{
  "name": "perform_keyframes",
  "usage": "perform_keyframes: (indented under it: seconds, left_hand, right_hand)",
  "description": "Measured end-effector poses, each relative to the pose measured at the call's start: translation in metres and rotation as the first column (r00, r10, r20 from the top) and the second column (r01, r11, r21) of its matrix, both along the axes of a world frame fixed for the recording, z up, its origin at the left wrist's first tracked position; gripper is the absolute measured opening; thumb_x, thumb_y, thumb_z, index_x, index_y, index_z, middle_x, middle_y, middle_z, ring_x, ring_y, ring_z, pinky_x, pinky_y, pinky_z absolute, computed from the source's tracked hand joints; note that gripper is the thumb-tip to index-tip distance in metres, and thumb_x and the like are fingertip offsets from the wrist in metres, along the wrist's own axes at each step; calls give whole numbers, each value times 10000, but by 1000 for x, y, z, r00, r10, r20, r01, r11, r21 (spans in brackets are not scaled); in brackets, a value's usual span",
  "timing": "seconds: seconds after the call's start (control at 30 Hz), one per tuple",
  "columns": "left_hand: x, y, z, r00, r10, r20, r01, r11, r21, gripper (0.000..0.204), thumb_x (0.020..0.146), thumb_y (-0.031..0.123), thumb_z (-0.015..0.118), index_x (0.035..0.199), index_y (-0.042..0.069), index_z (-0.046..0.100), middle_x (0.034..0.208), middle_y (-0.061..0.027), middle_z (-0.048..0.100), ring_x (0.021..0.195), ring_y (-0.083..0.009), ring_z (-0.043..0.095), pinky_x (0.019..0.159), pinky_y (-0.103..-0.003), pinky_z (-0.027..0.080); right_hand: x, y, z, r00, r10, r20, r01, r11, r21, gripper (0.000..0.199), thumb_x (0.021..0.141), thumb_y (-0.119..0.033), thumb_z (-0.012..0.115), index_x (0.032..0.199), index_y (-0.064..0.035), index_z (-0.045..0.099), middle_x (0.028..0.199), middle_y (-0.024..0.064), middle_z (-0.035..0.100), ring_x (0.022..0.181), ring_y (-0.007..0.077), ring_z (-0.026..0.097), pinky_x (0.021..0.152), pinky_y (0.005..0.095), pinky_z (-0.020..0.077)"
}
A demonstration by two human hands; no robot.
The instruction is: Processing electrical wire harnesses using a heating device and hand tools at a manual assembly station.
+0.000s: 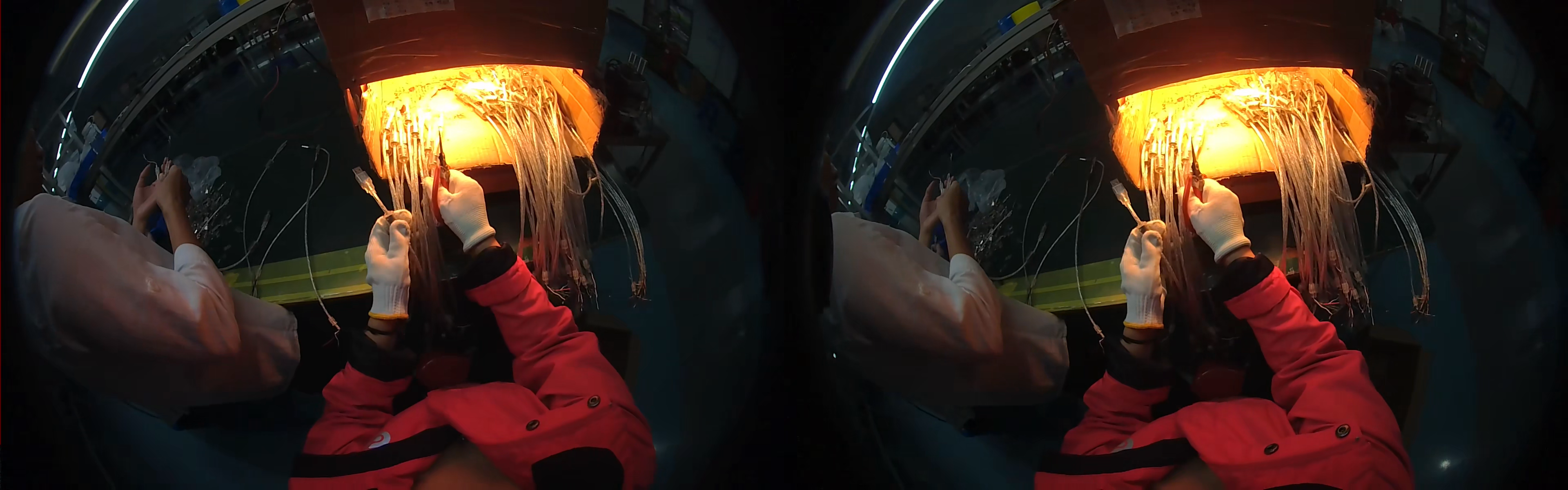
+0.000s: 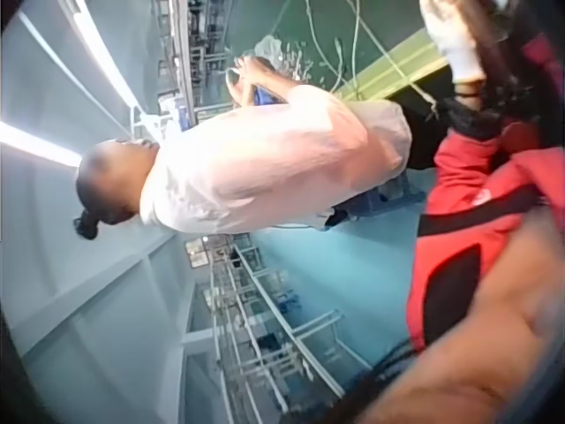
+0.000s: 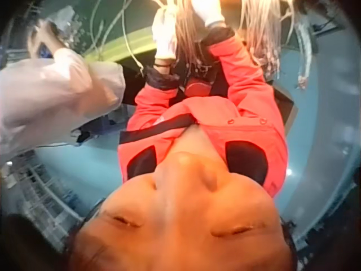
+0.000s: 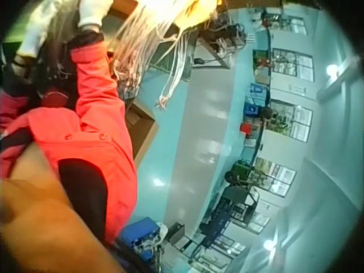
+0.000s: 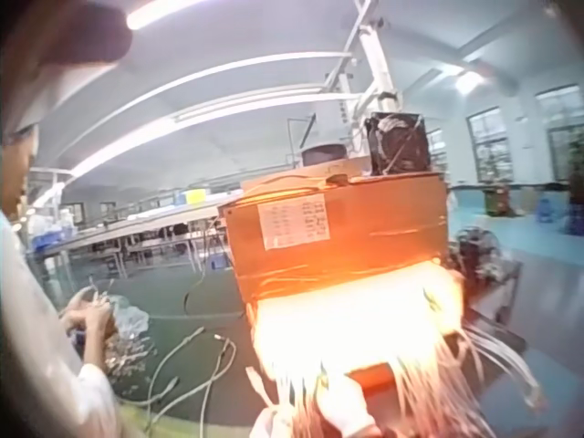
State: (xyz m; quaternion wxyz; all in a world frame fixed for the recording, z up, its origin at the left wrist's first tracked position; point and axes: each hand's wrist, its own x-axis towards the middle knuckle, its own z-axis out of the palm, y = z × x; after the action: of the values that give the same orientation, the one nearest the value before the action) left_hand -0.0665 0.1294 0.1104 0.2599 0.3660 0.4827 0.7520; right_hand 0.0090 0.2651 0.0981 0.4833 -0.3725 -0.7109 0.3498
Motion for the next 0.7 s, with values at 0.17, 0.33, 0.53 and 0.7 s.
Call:
perform_keyframes:
  seconds: [0.17, 0.33, 0.53, 0.7]
  left_hand:
    - [-9, -4, -5, 985, -112, 133, 108, 993, 38, 164, 907, 42, 501, 1059, -3, 540, 976, -29, 566, 805, -69, 485, 761, -208, 421]
    - [4, -45, 13, 986, 27, 163, -26, 1000, -9, 222, 891, 77, 551, 1094, -12, 544, 978, -38, 578, 803, -65, 496, 742, -196, 418]
    - [25, -116, 28, 993, 116, 34, -101, 952, -290, 264, 871, 139, 587, 1065, -34, 540, 836, -51, 594, 666, -64, 506, 588, -177, 415]
    - [29, -164, 32, 998, -63, 28, 69, 855, -514, 293, 857, 163, 608, 1054, -43, 539, 741, -43, 589, 583, -77, 511, 508, -180, 411]
  right_hand:
    - [14, -11, 16, 996, 76, -55, -83, 984, -156, 311, 819, -308, 652, 811, 2, 624, 699, 174, 610, 625, 253, 599, 593, 339, 461]
    - [34, -29, 33, 975, 149, -162, -188, 947, -260, 254, 865, -239, 629, 870, 14, 604, 676, 46, 604, 435, 58, 466, 389, 209, 381]
    - [75, -68, 23, 946, 142, -291, -238, 914, -328, 241, 863, -216, 626, 913, 18, 603, 776, 78, 644, 437, 59, 475, 396, 198, 372]
    - [88, -96, 22, 921, 188, -342, -315, 876, -366, 227, 855, -186, 631, 948, 19, 601, 785, 80, 647, 435, 58, 477, 390, 189, 355]
